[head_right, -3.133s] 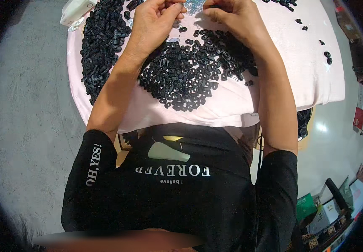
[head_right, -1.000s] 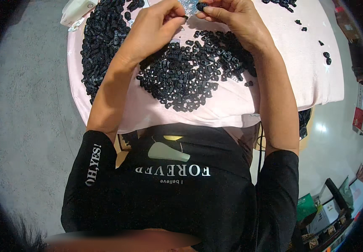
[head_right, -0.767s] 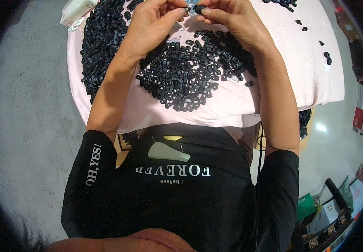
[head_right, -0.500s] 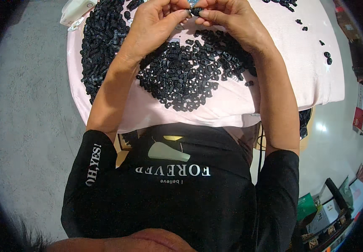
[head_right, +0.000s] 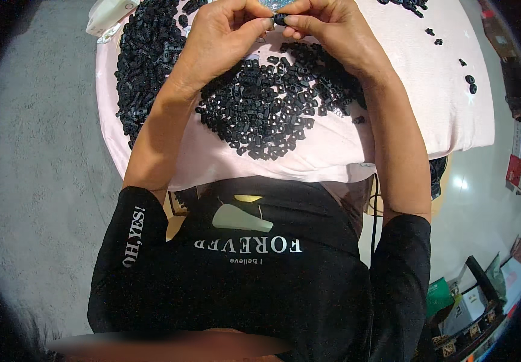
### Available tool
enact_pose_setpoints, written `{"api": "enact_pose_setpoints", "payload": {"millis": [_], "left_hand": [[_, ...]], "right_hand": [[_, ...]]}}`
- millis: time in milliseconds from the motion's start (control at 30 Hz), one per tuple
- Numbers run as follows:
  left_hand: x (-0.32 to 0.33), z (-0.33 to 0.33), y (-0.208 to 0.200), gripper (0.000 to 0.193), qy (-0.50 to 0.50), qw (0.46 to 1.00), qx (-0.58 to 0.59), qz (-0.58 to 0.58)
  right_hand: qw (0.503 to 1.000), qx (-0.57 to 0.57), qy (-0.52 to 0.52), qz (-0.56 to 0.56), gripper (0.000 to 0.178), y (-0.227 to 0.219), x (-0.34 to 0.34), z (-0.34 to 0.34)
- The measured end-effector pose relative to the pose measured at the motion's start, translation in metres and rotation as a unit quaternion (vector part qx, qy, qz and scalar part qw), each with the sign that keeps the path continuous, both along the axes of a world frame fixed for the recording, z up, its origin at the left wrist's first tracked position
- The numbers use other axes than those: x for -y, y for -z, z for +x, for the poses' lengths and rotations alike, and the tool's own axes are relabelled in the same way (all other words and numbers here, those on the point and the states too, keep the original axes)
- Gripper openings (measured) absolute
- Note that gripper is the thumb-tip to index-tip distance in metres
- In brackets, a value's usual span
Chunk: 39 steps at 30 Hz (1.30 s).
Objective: Sorting and inspecting small black plastic components on a workstation mat.
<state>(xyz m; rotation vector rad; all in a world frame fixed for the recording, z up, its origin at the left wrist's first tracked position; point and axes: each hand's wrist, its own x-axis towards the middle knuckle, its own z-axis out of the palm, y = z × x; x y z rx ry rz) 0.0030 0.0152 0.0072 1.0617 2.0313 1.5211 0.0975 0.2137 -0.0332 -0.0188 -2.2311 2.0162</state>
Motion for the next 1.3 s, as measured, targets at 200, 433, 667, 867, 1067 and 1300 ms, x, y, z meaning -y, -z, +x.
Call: {"api": "enact_pose_setpoints", "payload": {"millis": [200,433,667,867,1067,1300], "left_hand": [[-0.001,0.01,0.002,0.002,-0.031,0.998,-0.056,0.01],[-0.001,0.02,-0.001,0.001,-0.075,0.979,-0.19,-0.005],[0.002,0.007,-0.009,0.008,-0.006,0.999,-0.035,0.018],[0.0,0.002,-0.011,0.01,0.046,0.998,0.042,0.005],[0.004,-0.006,-0.001,0.015,0.15,0.961,-0.183,0.145],[0.0,0.001,-0.007,0.012,0.05,0.999,0.003,0.013]], "right_hand": [[0.999,-0.029,0.008,0.036,0.018,0.002,0.001,-0.001],[0.998,-0.052,0.02,0.036,0.019,0.0,0.007,0.002],[0.999,-0.048,0.014,-0.008,0.022,0.0,0.004,-0.002],[0.846,-0.339,-0.26,-0.32,0.025,0.018,0.006,-0.03],[0.966,0.028,-0.034,-0.253,0.033,-0.019,0.011,0.002],[0.983,0.009,-0.04,-0.177,0.025,0.005,-0.006,-0.002]]}}
